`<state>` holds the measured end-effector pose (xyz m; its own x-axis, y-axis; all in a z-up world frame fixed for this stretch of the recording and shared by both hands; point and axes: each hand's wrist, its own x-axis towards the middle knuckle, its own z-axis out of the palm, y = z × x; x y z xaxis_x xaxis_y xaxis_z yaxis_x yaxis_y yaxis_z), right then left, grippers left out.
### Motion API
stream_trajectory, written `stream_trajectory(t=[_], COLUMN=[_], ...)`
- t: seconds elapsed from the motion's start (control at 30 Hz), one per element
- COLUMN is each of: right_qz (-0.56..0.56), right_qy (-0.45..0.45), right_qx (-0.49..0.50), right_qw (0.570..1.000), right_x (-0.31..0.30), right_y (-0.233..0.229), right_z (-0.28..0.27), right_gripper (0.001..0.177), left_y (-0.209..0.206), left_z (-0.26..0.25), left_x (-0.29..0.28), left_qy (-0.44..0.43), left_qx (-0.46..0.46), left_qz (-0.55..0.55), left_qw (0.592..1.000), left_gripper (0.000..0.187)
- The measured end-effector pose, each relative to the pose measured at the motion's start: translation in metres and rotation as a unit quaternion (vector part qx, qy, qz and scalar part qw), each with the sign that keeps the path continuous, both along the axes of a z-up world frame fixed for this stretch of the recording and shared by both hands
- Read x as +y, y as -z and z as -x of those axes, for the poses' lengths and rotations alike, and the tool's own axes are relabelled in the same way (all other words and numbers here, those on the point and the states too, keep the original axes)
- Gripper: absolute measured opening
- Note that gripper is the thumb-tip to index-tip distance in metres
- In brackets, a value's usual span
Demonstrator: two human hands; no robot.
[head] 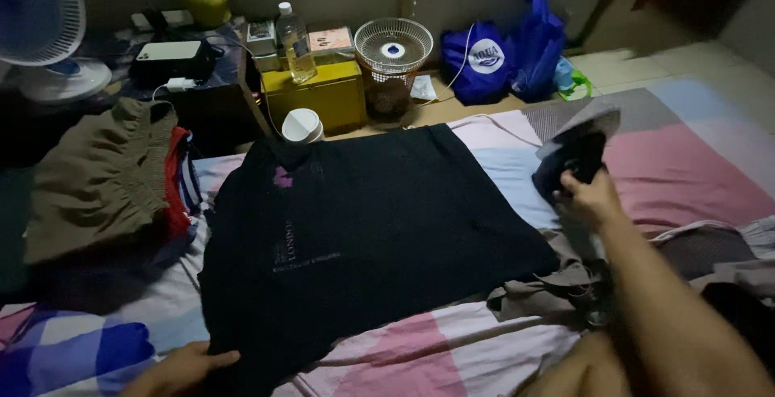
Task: The person is ironing a black t-shirt while sitting on a bed.
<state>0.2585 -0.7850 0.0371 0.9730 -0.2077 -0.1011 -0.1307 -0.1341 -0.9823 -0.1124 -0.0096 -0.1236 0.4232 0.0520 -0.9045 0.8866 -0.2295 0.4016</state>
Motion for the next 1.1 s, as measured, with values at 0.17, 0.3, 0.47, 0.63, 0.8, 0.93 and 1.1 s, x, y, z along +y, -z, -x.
stream_trajectory(t=[0.17,0.3,0.47,0.63,0.8,0.93,1.1], right_qz=[-0.022,0.241,0.346,0.36,0.297,0.258,0.274], right_qy=[0.007,0.054,0.08,0.102,0.122,0.238,0.201], right_qx=[-0.077,-0.028,0.018,0.012,-0.003,-0.042,-0.059], right_qw=[0.997,0.969,0.935,0.927,0.947,0.935,0.939], right_x=[-0.02,-0.044,-0.031,-0.027,0.01,0.019,0.112], right_y=[0.058,0.075,0.057,0.044,0.009,0.017,0.033], right_z=[-0.02,-0.038,-0.032,-0.033,0.004,0.013,0.053], right_gripper=[0.027,0.048,0.079,0.082,0.078,0.079,0.069], left_y=[-0.047,-0.06,-0.052,-0.041,0.003,-0.025,-0.181], left_z=[0.002,0.002,0.011,0.067,0.003,-0.008,-0.044], left_x=[-0.024,-0.036,-0.021,0.002,0.003,-0.028,-0.176], left_qy=[0.072,-0.039,-0.056,0.203,0.042,0.234,0.266], left_qx=[0.031,-0.006,-0.006,-0.543,0.117,0.018,-0.125], left_qz=[-0.13,-0.023,-0.007,-0.07,0.004,-0.235,-0.465], left_qw=[0.988,0.999,0.998,0.811,0.992,0.943,0.835], left_gripper=[0.063,0.059,0.062,0.052,0.053,0.049,0.05])
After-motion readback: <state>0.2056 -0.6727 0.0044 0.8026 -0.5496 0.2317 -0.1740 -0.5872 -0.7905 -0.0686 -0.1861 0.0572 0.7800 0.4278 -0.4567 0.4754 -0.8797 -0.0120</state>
